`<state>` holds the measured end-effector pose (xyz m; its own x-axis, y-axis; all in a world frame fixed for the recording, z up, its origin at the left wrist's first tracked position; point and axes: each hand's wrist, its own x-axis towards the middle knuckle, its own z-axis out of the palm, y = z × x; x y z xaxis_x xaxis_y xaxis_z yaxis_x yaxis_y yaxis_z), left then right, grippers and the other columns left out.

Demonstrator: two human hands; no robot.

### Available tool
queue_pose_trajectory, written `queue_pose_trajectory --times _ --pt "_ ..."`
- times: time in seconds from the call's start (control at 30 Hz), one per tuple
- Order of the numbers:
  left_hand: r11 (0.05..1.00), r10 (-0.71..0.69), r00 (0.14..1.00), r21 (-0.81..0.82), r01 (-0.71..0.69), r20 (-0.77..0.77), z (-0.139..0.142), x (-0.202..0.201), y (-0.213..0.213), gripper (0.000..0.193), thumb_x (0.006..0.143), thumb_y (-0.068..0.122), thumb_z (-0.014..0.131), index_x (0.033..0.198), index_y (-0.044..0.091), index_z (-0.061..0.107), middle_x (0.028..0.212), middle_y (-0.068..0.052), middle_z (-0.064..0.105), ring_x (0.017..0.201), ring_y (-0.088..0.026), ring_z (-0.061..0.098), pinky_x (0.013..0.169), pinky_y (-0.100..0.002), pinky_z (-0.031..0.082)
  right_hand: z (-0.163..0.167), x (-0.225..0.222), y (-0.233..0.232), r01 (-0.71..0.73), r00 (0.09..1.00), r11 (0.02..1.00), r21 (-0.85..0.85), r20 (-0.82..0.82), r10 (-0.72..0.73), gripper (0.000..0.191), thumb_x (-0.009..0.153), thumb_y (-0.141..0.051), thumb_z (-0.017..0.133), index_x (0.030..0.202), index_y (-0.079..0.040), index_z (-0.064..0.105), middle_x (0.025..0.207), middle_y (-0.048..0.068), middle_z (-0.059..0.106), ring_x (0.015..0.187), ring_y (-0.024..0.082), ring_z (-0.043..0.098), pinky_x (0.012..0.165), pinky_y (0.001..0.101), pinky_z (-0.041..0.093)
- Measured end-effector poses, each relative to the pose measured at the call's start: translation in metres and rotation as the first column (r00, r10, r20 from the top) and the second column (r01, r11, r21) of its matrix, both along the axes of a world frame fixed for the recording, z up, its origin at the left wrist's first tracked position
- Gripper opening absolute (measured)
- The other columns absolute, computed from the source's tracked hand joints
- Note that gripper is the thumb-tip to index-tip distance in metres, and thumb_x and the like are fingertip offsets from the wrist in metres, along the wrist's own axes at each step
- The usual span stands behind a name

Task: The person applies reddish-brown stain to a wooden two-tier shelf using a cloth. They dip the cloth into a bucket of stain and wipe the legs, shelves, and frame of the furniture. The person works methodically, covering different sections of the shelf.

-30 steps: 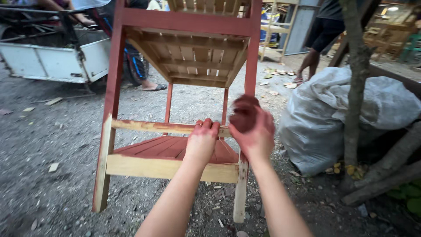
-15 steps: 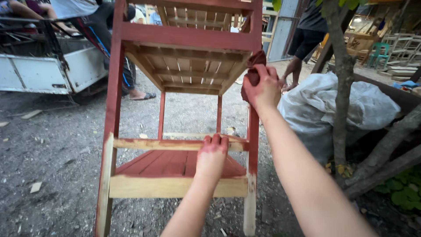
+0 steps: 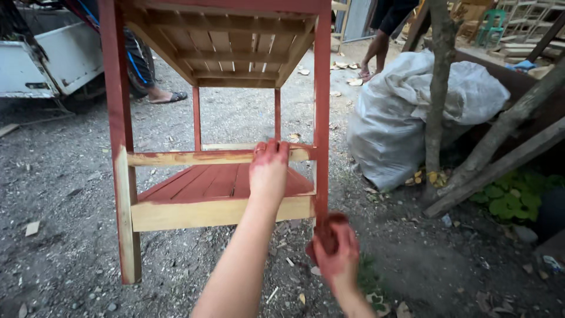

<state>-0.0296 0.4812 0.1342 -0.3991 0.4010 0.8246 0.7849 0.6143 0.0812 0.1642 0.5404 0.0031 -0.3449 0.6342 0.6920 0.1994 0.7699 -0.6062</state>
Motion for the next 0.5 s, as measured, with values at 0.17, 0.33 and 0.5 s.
queue_pose_trajectory --times 0.17,0.33,0.5 --pt "0.976 -0.143 0.973 0.189 0.108 0.179 -0.004 0.008 0.000 0.032 0.080 0.002 0.070 0.109 0.013 0.069 0.111 -0.009 0.066 0.110 -0.033 0.063 0.088 -0.042 0.055 0.105 -0.090 0.073 0.035 0.993 0.977 0.209 -0.116 -0.010 0.037 0.089 -0.029 0.077 0.119 -0.010 0.065 0.119 0.013 0.065 0.113 0.035 0.062 0.096 0.0478 0.050" --pt "0.952 -0.219 0.960 0.252 0.171 0.175 -0.009 0.007 -0.002 0.037 0.081 0.004 0.075 0.116 0.013 0.068 0.114 -0.007 0.066 0.105 -0.031 0.064 0.087 -0.043 0.054 0.049 -0.075 0.062 0.035 0.991 0.957 0.289 -0.135 0.004 0.038 0.090 -0.023 0.074 0.123 -0.011 0.059 0.128 0.018 0.060 0.121 0.040 0.058 0.101 0.0540 0.044" --pt "0.970 -0.170 0.980 0.195 0.148 0.103 -0.007 0.008 -0.006 0.032 0.082 0.003 0.076 0.112 0.011 0.066 0.114 -0.007 0.066 0.108 -0.032 0.064 0.088 -0.042 0.055 -0.079 0.010 -0.004 0.006 1.000 0.979 0.204 0.008 -0.008 0.054 0.076 -0.026 0.078 0.126 -0.016 0.059 0.134 0.021 0.052 0.121 0.045 0.053 0.102 0.0549 0.044"
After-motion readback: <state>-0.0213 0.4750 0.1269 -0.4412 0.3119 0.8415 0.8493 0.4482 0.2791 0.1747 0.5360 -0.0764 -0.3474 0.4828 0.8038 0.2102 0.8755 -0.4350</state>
